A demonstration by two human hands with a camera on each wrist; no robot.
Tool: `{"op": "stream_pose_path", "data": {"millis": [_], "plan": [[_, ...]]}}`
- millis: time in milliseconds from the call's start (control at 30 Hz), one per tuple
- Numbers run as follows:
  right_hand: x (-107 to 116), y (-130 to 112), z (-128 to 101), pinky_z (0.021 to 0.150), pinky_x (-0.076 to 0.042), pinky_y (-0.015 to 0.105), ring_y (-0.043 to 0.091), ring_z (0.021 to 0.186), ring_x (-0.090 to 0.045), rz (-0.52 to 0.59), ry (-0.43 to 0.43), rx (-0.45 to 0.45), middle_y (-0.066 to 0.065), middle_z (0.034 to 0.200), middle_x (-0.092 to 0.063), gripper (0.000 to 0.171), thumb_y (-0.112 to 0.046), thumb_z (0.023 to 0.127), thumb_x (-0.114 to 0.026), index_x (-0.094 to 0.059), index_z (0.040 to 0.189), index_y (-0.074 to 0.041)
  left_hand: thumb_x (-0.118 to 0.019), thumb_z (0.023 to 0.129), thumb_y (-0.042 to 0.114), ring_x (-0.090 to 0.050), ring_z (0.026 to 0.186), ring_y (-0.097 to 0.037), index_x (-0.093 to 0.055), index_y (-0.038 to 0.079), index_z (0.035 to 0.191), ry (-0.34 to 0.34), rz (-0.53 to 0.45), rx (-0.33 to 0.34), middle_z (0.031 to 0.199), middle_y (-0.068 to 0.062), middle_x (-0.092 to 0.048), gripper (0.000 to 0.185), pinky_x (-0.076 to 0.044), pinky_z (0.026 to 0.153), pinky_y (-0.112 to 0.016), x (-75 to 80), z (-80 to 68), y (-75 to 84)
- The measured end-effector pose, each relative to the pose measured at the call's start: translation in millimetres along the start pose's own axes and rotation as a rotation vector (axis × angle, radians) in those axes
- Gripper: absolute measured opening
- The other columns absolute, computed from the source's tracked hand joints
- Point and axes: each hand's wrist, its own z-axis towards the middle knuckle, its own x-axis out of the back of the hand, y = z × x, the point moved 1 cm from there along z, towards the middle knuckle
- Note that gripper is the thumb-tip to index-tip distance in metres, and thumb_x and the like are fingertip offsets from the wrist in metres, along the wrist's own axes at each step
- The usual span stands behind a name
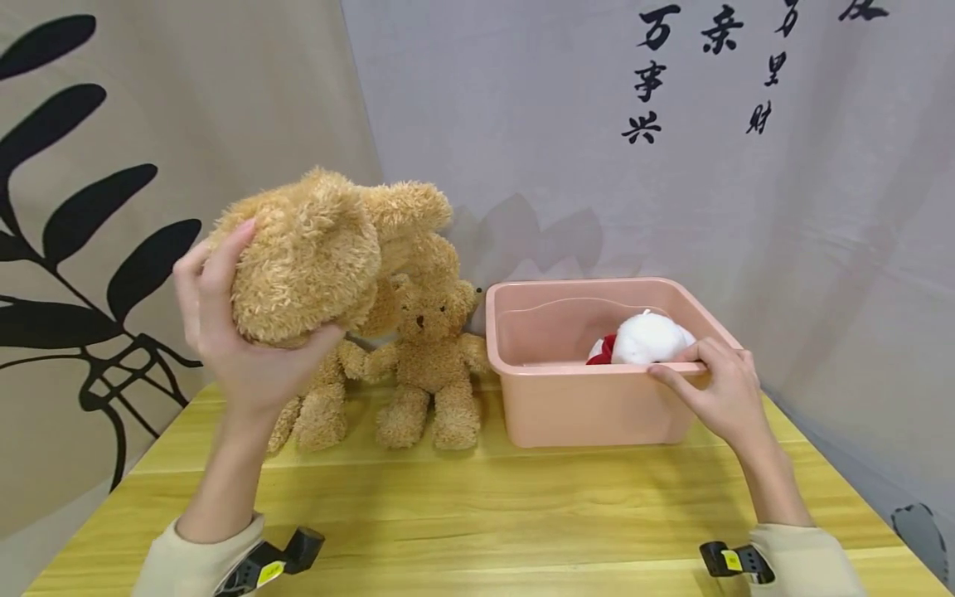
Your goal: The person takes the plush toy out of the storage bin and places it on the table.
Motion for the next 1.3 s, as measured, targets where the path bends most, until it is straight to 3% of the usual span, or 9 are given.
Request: {"op": "stream_pose_path", "data": {"millis": [133, 467, 533, 933, 1033, 1133, 1300], "plan": [[0.0, 0.7, -0.2, 0.084, -0.023, 0.032, -0.002, 0.071, -0.044, 0.004, -0.001, -0.007, -0.015, 0.072, -0.057, 0.025, -0.019, 0.078, -0.087, -0.063, 0.077, -0.016, -0.084, 0.055, 0.027, -0.052, 0.115, -0.035, -0.065, 0.013, 0.125, -0.008, 0.03, -0.002, 0.123, -0.018, -0.054, 0.074, -0.047, 0.101, -0.05, 13.7, 0.0, 0.1], [0.1, 1.2, -0.1, 0.087, -0.023, 0.038, -0.001, 0.072, -0.044, 0.005, -0.004, -0.007, -0.014, 0.072, -0.057, 0.025, -0.02, 0.078, -0.087, -0.063, 0.077, -0.015, -0.077, 0.061, 0.034, -0.053, 0.11, -0.038, -0.066, 0.004, 0.118, 0.002, 0.063, -0.04, 0.118, -0.017, -0.054, 0.066, -0.046, 0.099, -0.045, 39.5, 2.7, 2.8], [0.1, 1.2, -0.1, 0.086, -0.023, 0.039, 0.0, 0.072, -0.044, 0.007, -0.005, -0.01, -0.014, 0.072, -0.056, 0.026, -0.02, 0.078, -0.088, -0.063, 0.077, -0.015, -0.075, 0.061, 0.033, -0.053, 0.112, -0.038, -0.067, 0.003, 0.118, -0.022, 0.082, -0.037, 0.118, -0.018, -0.055, 0.065, -0.046, 0.1, -0.045, 44.9, 3.6, 2.0], [0.9, 0.1, -0.9, 0.087, -0.023, 0.037, -0.003, 0.076, -0.044, 0.006, -0.004, -0.013, -0.015, 0.074, -0.057, 0.025, -0.02, 0.078, -0.088, -0.064, 0.078, -0.015, -0.066, 0.06, 0.023, -0.048, 0.122, -0.032, -0.067, 0.007, 0.126, -0.366, 0.228, 0.008, 0.128, -0.028, -0.052, 0.068, -0.044, 0.092, -0.033, 78.2, 5.3, -11.1], [0.7, 0.5, -1.0, 0.086, -0.023, 0.038, -0.003, 0.074, -0.044, 0.006, -0.003, -0.012, -0.015, 0.073, -0.056, 0.025, -0.02, 0.078, -0.088, -0.063, 0.077, -0.015, -0.063, 0.06, 0.021, -0.048, 0.122, -0.031, -0.066, 0.009, 0.128, -0.453, 0.267, 0.037, 0.13, -0.03, -0.05, 0.069, -0.047, 0.087, -0.038, 83.4, 6.2, -13.2], [0.0, 1.0, -0.7, 0.087, -0.022, 0.039, -0.002, 0.073, -0.043, 0.01, -0.003, -0.008, -0.014, 0.073, -0.056, 0.025, -0.02, 0.078, -0.088, -0.063, 0.077, -0.014, -0.064, 0.059, 0.017, -0.047, 0.121, -0.032, -0.066, 0.011, 0.131, -0.535, 0.304, 0.088, 0.131, -0.029, -0.048, 0.072, -0.049, 0.078, -0.049, 89.1, 5.8, -14.9], [-0.9, 1.8, 0.2, 0.086, -0.023, 0.039, -0.004, 0.074, -0.044, 0.007, 0.004, 0.007, -0.015, 0.073, -0.057, 0.025, -0.019, 0.078, -0.088, -0.063, 0.077, -0.014, -0.069, 0.059, 0.006, -0.048, 0.114, -0.037, -0.062, 0.018, 0.138, -0.678, 0.353, 0.26, 0.133, -0.024, -0.046, 0.08, -0.044, 0.073, -0.055, 98.7, 3.5, -17.4]]}}
